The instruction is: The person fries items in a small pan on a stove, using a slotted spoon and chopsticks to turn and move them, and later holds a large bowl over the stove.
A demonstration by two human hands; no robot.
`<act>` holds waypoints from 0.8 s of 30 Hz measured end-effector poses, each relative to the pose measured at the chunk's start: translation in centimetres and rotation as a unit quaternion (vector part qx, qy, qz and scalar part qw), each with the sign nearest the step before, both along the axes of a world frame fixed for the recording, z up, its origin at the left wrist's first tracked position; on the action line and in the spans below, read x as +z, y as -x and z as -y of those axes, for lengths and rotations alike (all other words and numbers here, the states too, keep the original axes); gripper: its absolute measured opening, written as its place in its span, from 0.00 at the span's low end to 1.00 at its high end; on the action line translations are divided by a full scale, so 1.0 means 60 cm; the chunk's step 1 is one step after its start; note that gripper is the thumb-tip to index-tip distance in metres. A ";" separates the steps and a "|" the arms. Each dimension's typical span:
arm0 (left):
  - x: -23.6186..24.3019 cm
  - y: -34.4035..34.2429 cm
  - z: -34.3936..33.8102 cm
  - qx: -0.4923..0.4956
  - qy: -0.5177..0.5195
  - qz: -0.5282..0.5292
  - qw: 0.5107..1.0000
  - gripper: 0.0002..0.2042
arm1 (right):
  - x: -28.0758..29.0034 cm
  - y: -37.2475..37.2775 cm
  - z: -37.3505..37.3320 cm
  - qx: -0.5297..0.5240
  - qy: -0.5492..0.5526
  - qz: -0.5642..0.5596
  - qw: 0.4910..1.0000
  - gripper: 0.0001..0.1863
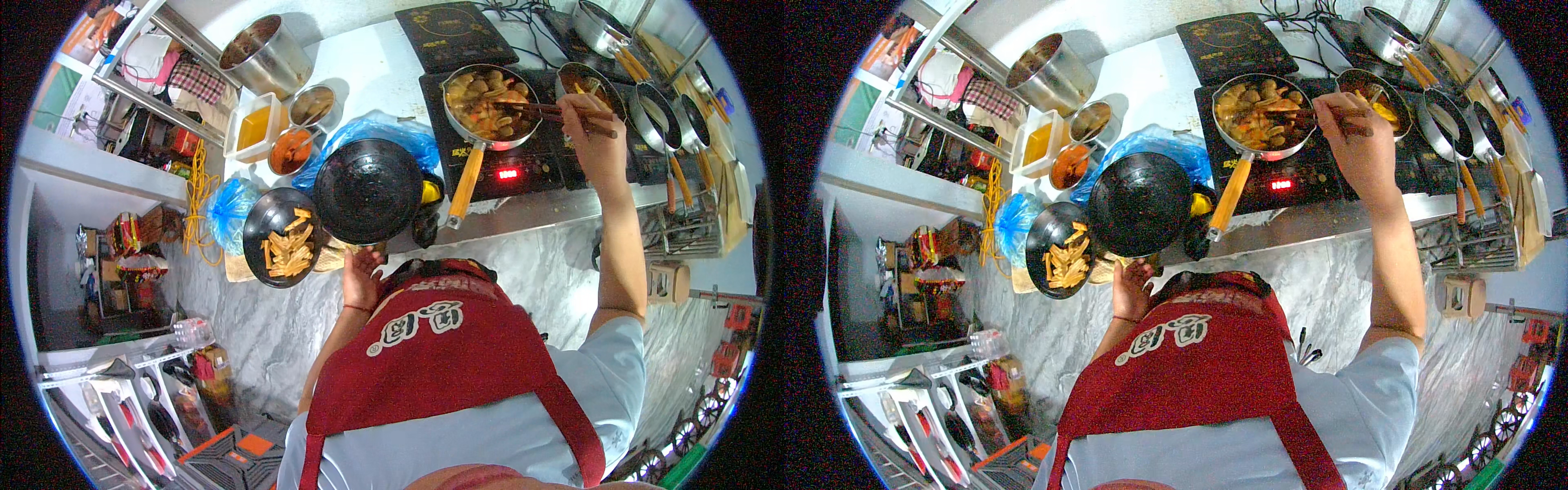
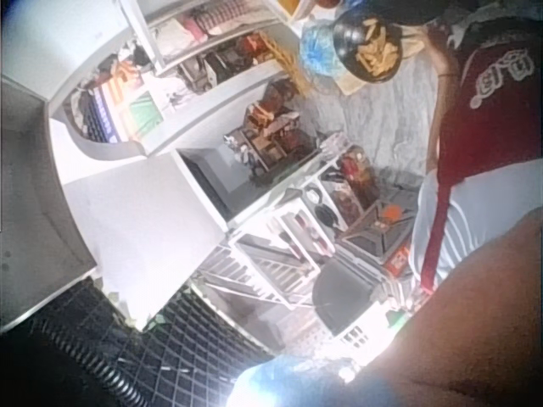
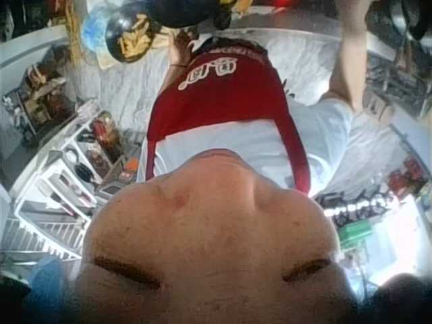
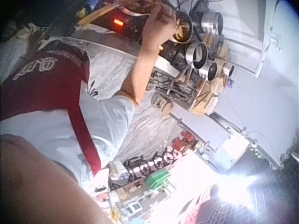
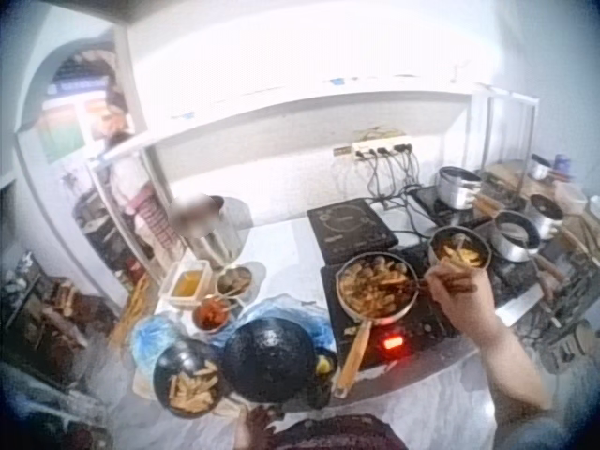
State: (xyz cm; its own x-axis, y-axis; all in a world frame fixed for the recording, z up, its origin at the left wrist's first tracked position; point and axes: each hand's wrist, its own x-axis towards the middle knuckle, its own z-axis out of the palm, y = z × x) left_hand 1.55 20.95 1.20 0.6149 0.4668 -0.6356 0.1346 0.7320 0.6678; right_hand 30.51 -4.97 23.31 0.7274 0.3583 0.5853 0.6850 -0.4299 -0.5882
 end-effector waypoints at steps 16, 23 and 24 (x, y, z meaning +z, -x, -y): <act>-0.021 0.004 -0.006 -0.021 0.010 0.016 1.000 0.28 | -0.023 0.008 -0.012 0.064 -0.080 -0.086 0.991 0.06; -0.020 0.009 -0.007 -0.019 0.002 0.015 1.000 0.27 | 0.028 0.014 0.017 0.075 -0.059 -0.120 0.988 0.06; -0.014 0.006 -0.006 -0.012 0.003 0.012 1.000 0.27 | 0.032 0.013 0.021 0.051 -0.077 -0.143 0.985 0.07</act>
